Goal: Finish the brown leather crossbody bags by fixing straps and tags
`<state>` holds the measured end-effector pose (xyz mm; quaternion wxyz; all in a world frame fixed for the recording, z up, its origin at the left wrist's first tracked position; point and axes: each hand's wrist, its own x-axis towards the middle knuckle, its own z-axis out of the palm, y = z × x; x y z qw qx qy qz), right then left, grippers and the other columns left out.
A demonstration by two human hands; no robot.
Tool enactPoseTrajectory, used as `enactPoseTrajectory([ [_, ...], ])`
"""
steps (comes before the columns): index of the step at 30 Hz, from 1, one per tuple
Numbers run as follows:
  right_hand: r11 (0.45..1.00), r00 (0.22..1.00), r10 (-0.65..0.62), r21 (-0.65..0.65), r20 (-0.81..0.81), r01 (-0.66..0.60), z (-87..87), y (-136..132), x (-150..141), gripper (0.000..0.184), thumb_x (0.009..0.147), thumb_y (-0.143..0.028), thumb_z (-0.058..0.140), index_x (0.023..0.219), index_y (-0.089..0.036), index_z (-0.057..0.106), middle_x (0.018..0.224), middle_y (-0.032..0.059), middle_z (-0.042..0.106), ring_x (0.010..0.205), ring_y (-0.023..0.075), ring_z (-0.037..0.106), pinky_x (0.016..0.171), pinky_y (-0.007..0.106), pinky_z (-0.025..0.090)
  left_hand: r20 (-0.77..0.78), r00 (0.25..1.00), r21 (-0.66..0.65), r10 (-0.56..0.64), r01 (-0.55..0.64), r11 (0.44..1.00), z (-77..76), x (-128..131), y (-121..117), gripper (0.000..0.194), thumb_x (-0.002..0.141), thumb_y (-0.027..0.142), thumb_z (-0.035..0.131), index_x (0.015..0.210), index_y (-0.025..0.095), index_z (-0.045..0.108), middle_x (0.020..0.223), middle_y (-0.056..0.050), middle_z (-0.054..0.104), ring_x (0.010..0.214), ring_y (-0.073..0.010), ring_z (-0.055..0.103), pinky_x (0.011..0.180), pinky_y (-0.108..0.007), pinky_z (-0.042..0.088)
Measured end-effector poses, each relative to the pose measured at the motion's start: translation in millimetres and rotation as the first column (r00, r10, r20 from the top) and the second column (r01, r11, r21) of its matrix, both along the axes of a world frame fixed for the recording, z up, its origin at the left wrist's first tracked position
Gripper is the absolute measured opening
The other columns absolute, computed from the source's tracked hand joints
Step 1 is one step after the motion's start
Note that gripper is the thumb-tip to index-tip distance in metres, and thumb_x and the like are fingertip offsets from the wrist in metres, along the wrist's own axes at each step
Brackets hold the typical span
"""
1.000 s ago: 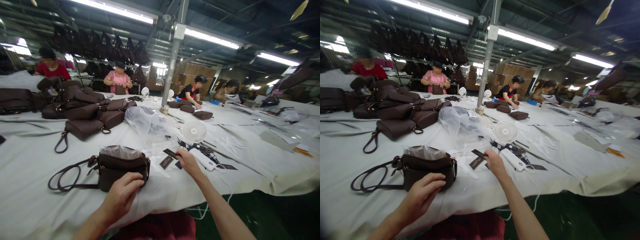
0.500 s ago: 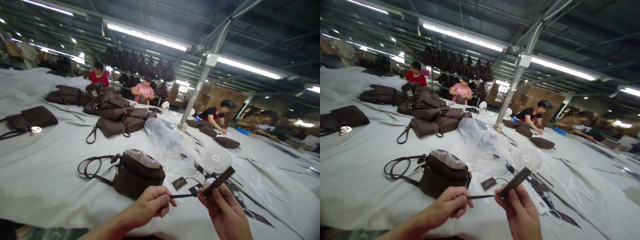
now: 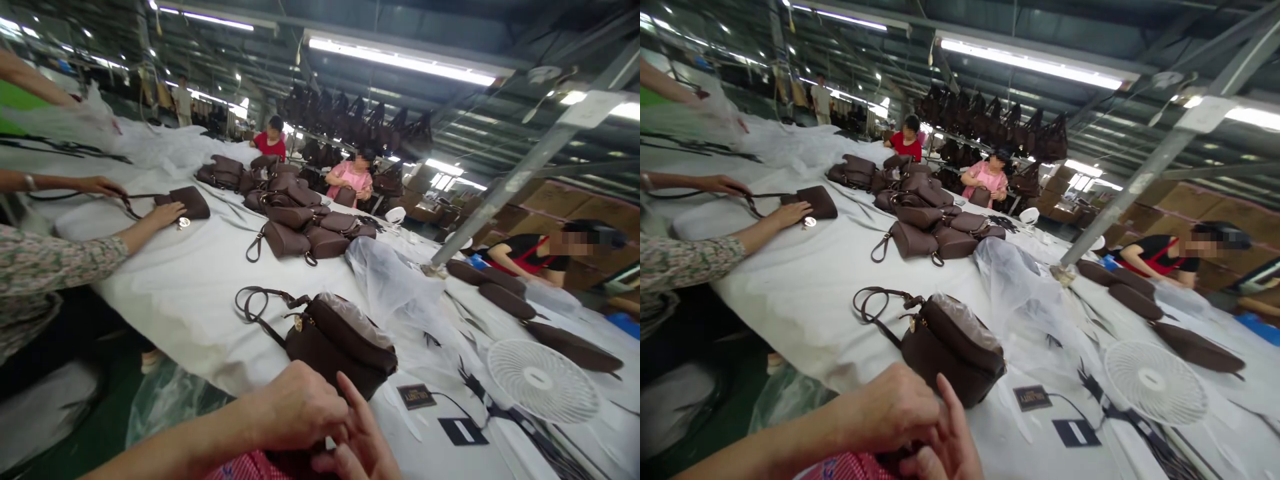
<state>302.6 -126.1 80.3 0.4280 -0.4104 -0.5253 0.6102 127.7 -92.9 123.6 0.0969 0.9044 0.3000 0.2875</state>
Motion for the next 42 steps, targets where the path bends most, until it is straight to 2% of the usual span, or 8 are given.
enactPoseTrajectory([
  [5,0.996,0.978,0.076,0.027,0.196,-0.083,12.7,16,-25,0.064,0.082,-0.057,0.058,0.134,-0.022,0.043,0.079,0.0022,0.065,0.048,0.0108,0.054,0.048,0.024,0.048,0.112,0.988,-0.125,0.110,-0.096,0.987,-7.5,-25,10,0.023,0.090,0.027,0.053,0.070,0.017,0.061,0.063,0.000,0.062,0.060,-0.0118,0.056,0.054,-0.022,0.033],
  [9,0.931,0.825,0.020,0.290,0.564,-0.221,27.5,37,-32,0.032,0.091,-0.047,0.048,0.088,-0.019,0.063,0.055,-0.0030,0.054,0.044,0.0084,0.048,0.047,0.018,0.043,0.305,0.946,-0.341,0.114,-0.003,0.940,-19.7,-44,14,0.032,0.093,0.031,0.048,0.069,0.015,0.061,0.064,0.001,0.059,0.059,-0.0089,0.052,0.056,-0.019,0.034],
  [12,0.795,0.728,-0.043,0.465,0.685,-0.390,44.4,54,-35,0.031,0.094,-0.039,0.044,0.080,-0.020,0.063,0.063,-0.0005,0.061,0.055,0.0102,0.056,0.054,0.017,0.045,0.448,0.863,-0.435,0.235,-0.019,0.900,-26.1,-53,23,0.029,0.093,0.030,0.047,0.073,0.015,0.062,0.069,0.000,0.059,0.064,-0.0099,0.053,0.061,-0.018,0.038],
  [16,0.708,0.646,-0.175,0.551,0.743,-0.442,70.6,81,-36,0.026,0.095,-0.035,0.042,0.098,-0.022,0.064,0.070,0.0001,0.067,0.061,0.0120,0.063,0.057,0.017,0.047,0.469,0.698,-0.476,0.541,-0.316,0.821,-29.5,-65,46,0.026,0.091,0.026,0.047,0.074,0.015,0.063,0.073,-0.002,0.060,0.070,-0.0133,0.054,0.067,-0.023,0.041],
  [25,0.545,0.443,-0.350,0.564,0.825,-0.620,113.4,123,-64,0.027,0.096,-0.026,0.039,0.086,-0.024,0.064,0.075,0.0005,0.065,0.066,0.0143,0.060,0.064,0.024,0.043,0.448,0.688,-0.401,0.572,-0.417,0.816,-59.9,-55,74,0.030,0.092,0.028,0.044,0.104,0.017,0.069,0.106,-0.009,0.070,0.100,-0.0218,0.062,0.094,-0.034,0.044],
  [31,0.589,0.433,-0.238,0.484,0.869,-0.647,120.1,144,-69,0.025,0.094,-0.022,0.043,0.082,-0.021,0.065,0.076,0.0013,0.061,0.070,0.0132,0.058,0.065,0.023,0.043,0.508,0.733,-0.423,0.453,-0.246,0.872,-65.9,-46,74,0.035,0.095,0.036,0.038,0.115,0.019,0.061,0.106,-0.007,0.069,0.098,-0.0202,0.061,0.089,-0.029,0.045],
  [37,0.591,0.312,-0.239,0.392,0.920,-0.705,108.4,165,-64,0.028,0.092,-0.019,0.044,0.080,-0.021,0.070,0.081,0.0024,0.059,0.071,0.0128,0.058,0.069,0.024,0.044,0.469,0.655,-0.574,0.592,-0.283,0.768,-56.0,-41,92,0.025,0.092,0.031,0.043,0.100,0.017,0.062,0.077,-0.002,0.064,0.075,-0.0171,0.059,0.074,-0.026,0.043],
  [42,0.596,0.183,-0.306,0.339,0.934,-0.728,108.9,172,-69,0.025,0.091,-0.022,0.048,0.085,-0.025,0.073,0.085,0.0014,0.062,0.074,0.0125,0.059,0.067,0.023,0.041,0.727,0.381,-0.645,0.571,0.091,0.759,-57.0,-25,114,0.021,0.071,0.011,0.051,0.085,0.015,0.066,0.088,-0.003,0.064,0.086,-0.0158,0.058,0.080,-0.025,0.045],
])
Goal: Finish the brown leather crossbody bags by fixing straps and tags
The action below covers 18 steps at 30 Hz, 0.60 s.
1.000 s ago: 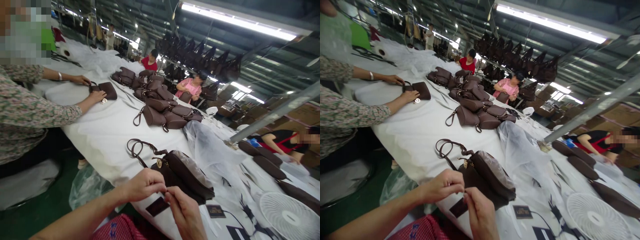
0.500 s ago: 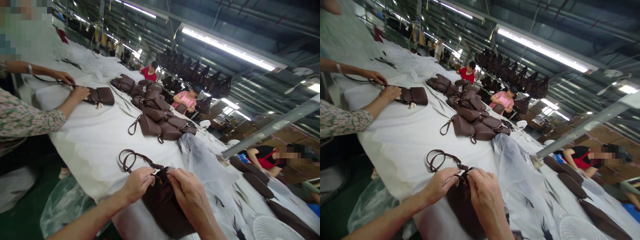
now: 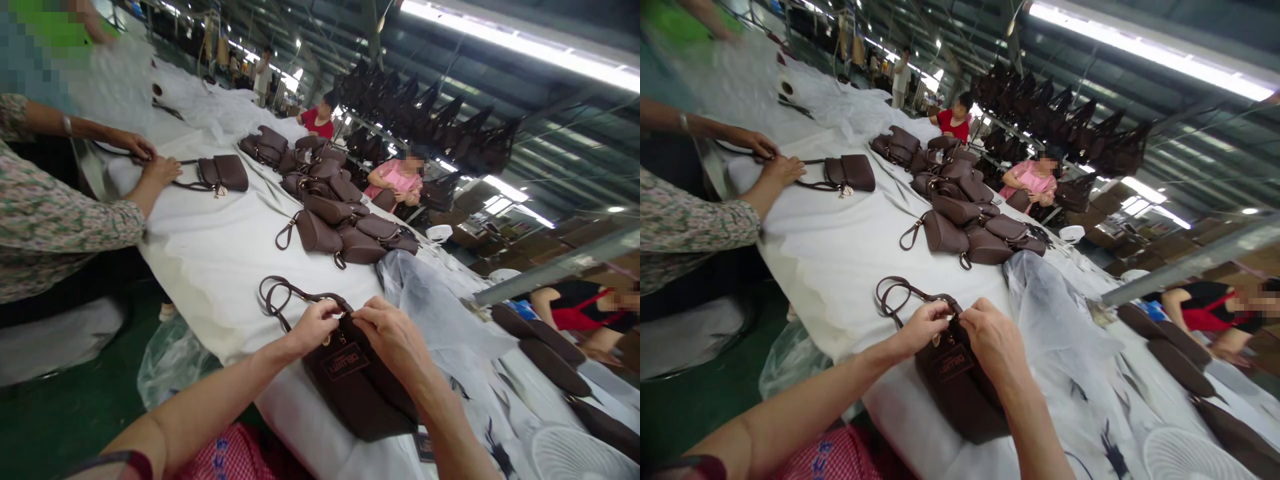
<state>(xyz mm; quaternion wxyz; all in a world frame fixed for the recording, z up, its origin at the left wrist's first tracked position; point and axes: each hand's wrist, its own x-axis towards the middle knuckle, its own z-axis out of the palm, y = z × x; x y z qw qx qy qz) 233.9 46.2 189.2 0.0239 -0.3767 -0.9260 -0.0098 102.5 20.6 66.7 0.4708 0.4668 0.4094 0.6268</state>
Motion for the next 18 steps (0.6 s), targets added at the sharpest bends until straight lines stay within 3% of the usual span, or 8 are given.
enactPoseTrajectory([
  [3,0.997,0.994,-0.056,0.052,0.092,0.051,1.5,1,-7,0.026,0.091,-0.023,0.049,0.085,-0.026,0.073,0.086,0.0006,0.063,0.073,0.0117,0.060,0.060,0.023,0.037,0.257,0.966,-0.102,-0.016,0.044,0.994,-1.3,9,6,0.025,0.062,0.008,0.050,0.080,0.013,0.067,0.079,-0.002,0.065,0.075,-0.0130,0.058,0.072,-0.023,0.045],
  [9,0.984,0.956,-0.055,0.177,0.288,0.004,-1.7,1,-16,0.028,0.093,-0.020,0.045,0.079,-0.023,0.070,0.085,0.0027,0.062,0.063,0.0106,0.058,0.051,0.026,0.028,0.388,0.919,-0.158,0.075,-0.014,0.987,3.9,11,0,0.019,0.057,0.005,0.058,0.073,0.014,0.066,0.071,0.000,0.064,0.068,-0.0112,0.056,0.065,-0.021,0.042],
  [11,0.982,0.957,-0.030,0.189,0.288,-0.026,-4.7,1,-16,0.027,0.093,-0.021,0.046,0.081,-0.024,0.070,0.084,0.0021,0.063,0.062,0.0107,0.058,0.051,0.027,0.027,0.444,0.893,-0.175,0.075,0.004,0.985,5.6,9,0,0.020,0.055,0.006,0.063,0.073,0.014,0.065,0.071,0.000,0.064,0.068,-0.0116,0.057,0.066,-0.022,0.042],
  [14,0.976,0.967,-0.013,0.215,0.255,-0.043,-9.9,4,-16,0.025,0.093,-0.022,0.047,0.087,-0.027,0.070,0.083,0.0018,0.064,0.062,0.0106,0.058,0.051,0.026,0.028,0.579,0.815,-0.233,0.029,0.132,0.964,5.4,7,4,0.017,0.059,0.016,0.069,0.075,0.012,0.066,0.068,0.000,0.063,0.063,-0.0110,0.055,0.064,-0.024,0.040],
  [18,0.974,0.978,-0.002,0.223,0.209,-0.045,-14.0,7,-15,0.025,0.093,-0.022,0.046,0.088,-0.024,0.071,0.082,0.0030,0.065,0.066,0.0118,0.059,0.055,0.025,0.031,0.682,0.727,-0.294,0.079,0.175,0.940,0.2,6,12,0.019,0.059,0.024,0.075,0.066,0.011,0.064,0.059,0.001,0.059,0.055,-0.0089,0.050,0.060,-0.023,0.037],
])
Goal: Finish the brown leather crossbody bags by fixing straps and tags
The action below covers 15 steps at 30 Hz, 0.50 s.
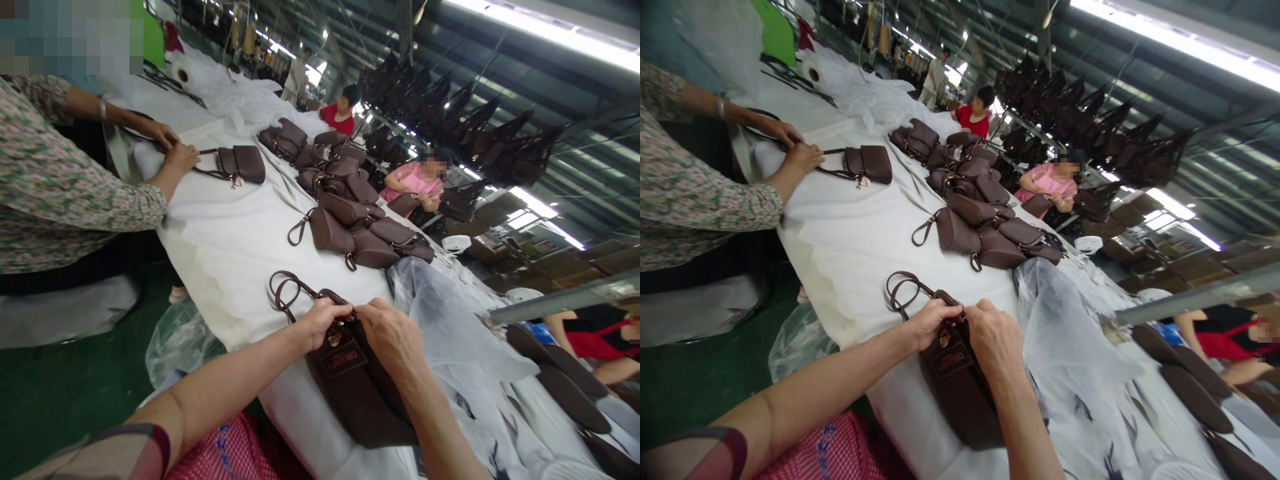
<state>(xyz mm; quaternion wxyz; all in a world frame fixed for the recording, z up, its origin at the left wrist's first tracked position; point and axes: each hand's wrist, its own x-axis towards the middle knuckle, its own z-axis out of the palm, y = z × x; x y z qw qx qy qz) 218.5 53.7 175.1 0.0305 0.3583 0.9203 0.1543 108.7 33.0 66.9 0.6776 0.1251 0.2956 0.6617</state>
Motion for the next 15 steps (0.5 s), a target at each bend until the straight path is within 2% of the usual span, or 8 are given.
enactPoseTrajectory([
  [3,0.998,0.997,0.004,-0.064,-0.078,-0.010,0.0,1.7,2.9,0.024,0.094,-0.024,0.047,0.089,-0.024,0.070,0.082,0.0025,0.066,0.072,0.0130,0.061,0.059,0.023,0.034,0.141,0.990,-0.009,-0.022,0.024,1.000,-2.8,-0.3,0.4,0.020,0.057,0.022,0.078,0.066,0.011,0.064,0.059,0.000,0.061,0.057,-0.0106,0.053,0.063,-0.024,0.040],
  [5,0.995,0.998,-0.006,-0.096,-0.070,-0.001,0.5,2.5,4.3,0.024,0.094,-0.022,0.047,0.090,-0.024,0.070,0.083,0.0022,0.066,0.072,0.0130,0.061,0.059,0.023,0.034,0.189,0.981,-0.020,-0.033,0.038,0.999,-2.4,-0.5,-1.1,0.020,0.059,0.021,0.079,0.067,0.011,0.064,0.060,-0.001,0.062,0.059,-0.0117,0.056,0.065,-0.025,0.042],
  [10,0.997,0.996,-0.069,-0.018,0.057,0.070,-0.4,3.7,-0.3,0.025,0.093,-0.020,0.046,0.081,-0.021,0.068,0.080,0.0041,0.064,0.067,0.0138,0.060,0.054,0.026,0.029,0.212,0.977,-0.039,-0.032,0.041,0.998,0.6,-0.5,-2.0,0.019,0.062,0.021,0.079,0.068,0.011,0.063,0.061,-0.001,0.063,0.058,-0.0119,0.057,0.067,-0.026,0.043],
  [15,0.998,0.997,-0.065,0.008,0.052,0.065,-2.8,6.0,-4.3,0.026,0.094,-0.022,0.045,0.080,-0.020,0.067,0.080,0.0052,0.063,0.066,0.0139,0.060,0.053,0.028,0.028,0.196,0.980,-0.015,-0.044,0.048,0.999,0.1,0.3,-2.8,0.026,0.060,0.026,0.082,0.073,0.011,0.065,0.064,-0.002,0.064,0.060,-0.0131,0.058,0.066,-0.027,0.043],
])
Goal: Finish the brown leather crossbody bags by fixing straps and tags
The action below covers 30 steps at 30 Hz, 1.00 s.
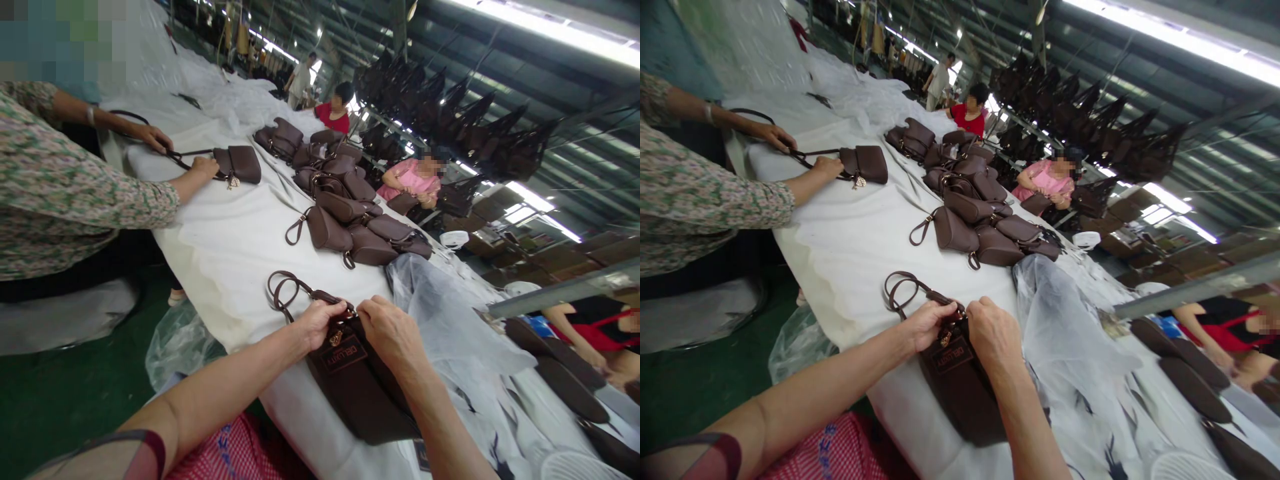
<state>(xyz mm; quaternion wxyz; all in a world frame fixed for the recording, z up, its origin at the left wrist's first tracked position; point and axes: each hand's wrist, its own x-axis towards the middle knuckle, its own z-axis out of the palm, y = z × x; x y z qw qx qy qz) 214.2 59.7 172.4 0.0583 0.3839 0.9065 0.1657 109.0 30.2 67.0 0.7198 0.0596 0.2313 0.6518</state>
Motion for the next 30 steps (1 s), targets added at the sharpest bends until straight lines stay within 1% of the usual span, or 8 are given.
enactPoseTrajectory([
  [4,1.000,0.999,0.007,-0.030,0.047,-0.006,1.4,2,-2,0.025,0.093,-0.022,0.046,0.080,-0.021,0.066,0.081,0.0051,0.066,0.066,0.0150,0.061,0.054,0.028,0.027,-0.099,0.994,0.056,0.049,-0.044,0.997,0.9,0,-4,0.027,0.056,0.019,0.081,0.078,0.012,0.067,0.068,-0.001,0.065,0.061,-0.0110,0.057,0.064,-0.025,0.042],
  [7,0.994,0.997,-0.062,-0.099,-0.052,0.057,4.3,2,-6,0.013,0.089,-0.023,0.052,0.092,-0.023,0.065,0.081,0.0031,0.069,0.070,0.0164,0.062,0.056,0.027,0.028,-0.175,0.981,0.111,0.078,-0.059,0.992,1.7,0,-6,0.032,0.052,0.010,0.079,0.081,0.012,0.067,0.073,-0.001,0.067,0.067,-0.0125,0.059,0.068,-0.025,0.043],
  [13,0.967,0.977,-0.154,-0.227,-0.147,0.118,6.4,2,-8,0.013,0.084,-0.020,0.058,0.097,-0.022,0.060,0.078,0.0017,0.070,0.072,0.0169,0.062,0.059,0.025,0.030,-0.315,0.929,0.102,0.192,-0.168,0.980,-1.3,6,0,0.027,0.050,0.012,0.078,0.074,0.012,0.066,0.070,-0.001,0.066,0.065,-0.0115,0.058,0.066,-0.025,0.043],
  [15,0.964,0.973,-0.124,-0.258,-0.194,0.071,4.8,4,-4,0.015,0.083,-0.017,0.057,0.097,-0.021,0.059,0.079,0.0016,0.069,0.074,0.0167,0.061,0.062,0.025,0.033,-0.381,0.900,0.106,0.212,-0.185,0.977,-4.2,5,-1,0.025,0.052,0.016,0.078,0.072,0.011,0.065,0.066,0.000,0.064,0.062,-0.0100,0.055,0.063,-0.023,0.042],
  [19,0.951,0.950,0.029,-0.284,-0.310,-0.122,-0.3,8,9,0.014,0.081,-0.016,0.056,0.095,-0.019,0.061,0.090,0.0032,0.065,0.079,0.0159,0.059,0.071,0.026,0.040,-0.545,0.815,0.148,0.198,-0.139,0.979,-7.6,-15,-14,0.021,0.057,0.019,0.075,0.074,0.012,0.065,0.060,0.003,0.059,0.055,-0.0083,0.051,0.057,-0.022,0.040],
  [22,0.945,0.923,0.098,-0.256,-0.371,-0.203,-4.5,6,14,0.017,0.082,-0.016,0.054,0.094,-0.020,0.065,0.096,0.0038,0.062,0.085,0.0161,0.059,0.077,0.027,0.042,-0.662,0.691,0.234,0.290,-0.176,0.956,0.4,-35,-28,0.014,0.062,0.019,0.070,0.073,0.014,0.063,0.061,0.003,0.059,0.057,-0.0093,0.053,0.058,-0.022,0.042],
  [26,0.962,0.916,0.111,-0.190,-0.386,-0.196,-5.5,0,8,0.022,0.086,-0.020,0.055,0.102,-0.025,0.069,0.094,0.0031,0.062,0.083,0.0158,0.060,0.074,0.026,0.042,-0.752,0.525,0.363,0.399,-0.175,0.915,23.6,-45,-38,0.008,0.067,0.014,0.066,0.075,0.015,0.066,0.070,0.000,0.064,0.069,-0.0117,0.057,0.069,-0.023,0.045],
  [30,0.970,0.926,0.070,-0.190,-0.371,-0.150,-1.1,-5,1,0.018,0.090,-0.024,0.053,0.087,-0.023,0.071,0.089,0.0020,0.064,0.077,0.0134,0.060,0.069,0.023,0.039,-0.752,0.514,0.407,0.414,-0.132,0.904,36.4,-37,-33,0.006,0.071,0.015,0.065,0.078,0.015,0.066,0.072,0.000,0.064,0.070,-0.0120,0.058,0.071,-0.024,0.045],
])
